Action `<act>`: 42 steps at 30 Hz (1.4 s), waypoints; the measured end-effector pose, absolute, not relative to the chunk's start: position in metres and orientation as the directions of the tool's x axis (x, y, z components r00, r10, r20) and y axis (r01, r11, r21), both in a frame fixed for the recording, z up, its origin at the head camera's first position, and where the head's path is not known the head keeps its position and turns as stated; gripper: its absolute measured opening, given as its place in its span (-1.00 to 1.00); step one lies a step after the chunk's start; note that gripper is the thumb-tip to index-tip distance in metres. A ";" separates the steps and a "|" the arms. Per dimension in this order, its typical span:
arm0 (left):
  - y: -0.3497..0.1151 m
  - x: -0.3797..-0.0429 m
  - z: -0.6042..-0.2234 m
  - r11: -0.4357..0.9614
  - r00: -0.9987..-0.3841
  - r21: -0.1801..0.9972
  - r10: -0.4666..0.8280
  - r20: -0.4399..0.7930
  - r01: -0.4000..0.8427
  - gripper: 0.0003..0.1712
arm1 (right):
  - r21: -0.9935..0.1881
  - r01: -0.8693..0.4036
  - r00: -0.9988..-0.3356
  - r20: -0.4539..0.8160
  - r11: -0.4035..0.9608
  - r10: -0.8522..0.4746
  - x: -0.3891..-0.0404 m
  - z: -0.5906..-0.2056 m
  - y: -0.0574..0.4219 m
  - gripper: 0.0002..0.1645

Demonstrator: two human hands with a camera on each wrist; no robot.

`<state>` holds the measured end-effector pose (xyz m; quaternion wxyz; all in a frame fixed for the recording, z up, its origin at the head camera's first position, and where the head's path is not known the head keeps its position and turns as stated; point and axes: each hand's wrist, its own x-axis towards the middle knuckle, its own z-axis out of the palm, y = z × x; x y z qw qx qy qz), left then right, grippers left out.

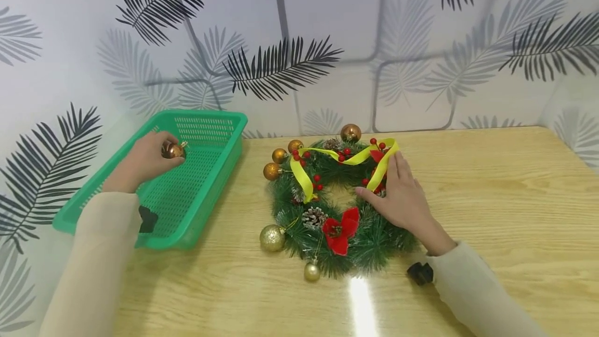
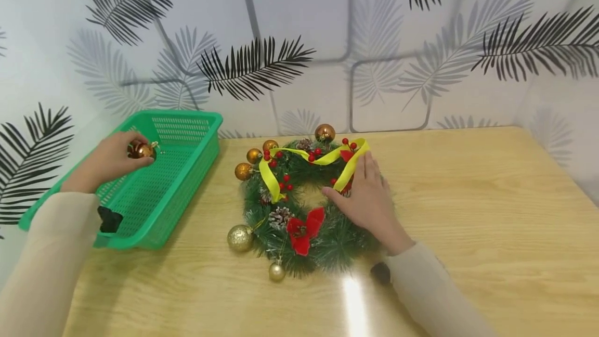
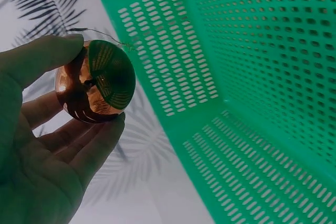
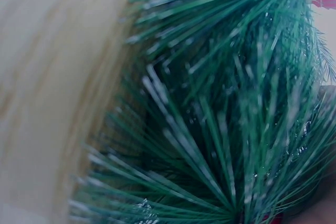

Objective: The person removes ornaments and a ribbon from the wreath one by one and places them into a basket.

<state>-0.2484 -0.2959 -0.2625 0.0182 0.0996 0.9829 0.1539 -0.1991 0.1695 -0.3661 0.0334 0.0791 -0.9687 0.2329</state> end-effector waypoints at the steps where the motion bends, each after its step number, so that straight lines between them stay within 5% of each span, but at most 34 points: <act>1: -0.298 -0.249 -0.264 0.932 -0.979 0.309 0.203 -0.006 0.191 -0.44 | -0.445 -0.170 -0.985 0.104 0.879 -0.137 -0.199 -0.366 0.169 0.29; 24: -0.314 -0.255 -0.291 0.932 -0.979 0.324 0.191 -0.069 0.159 -0.43 | -0.444 -0.160 -0.987 0.101 0.882 -0.128 -0.199 -0.367 0.169 0.29; 42: -0.295 -0.256 -0.275 0.928 -0.971 0.315 0.231 -0.066 0.200 -0.42 | -0.454 -0.166 -0.986 0.108 0.876 -0.131 -0.200 -0.367 0.170 0.28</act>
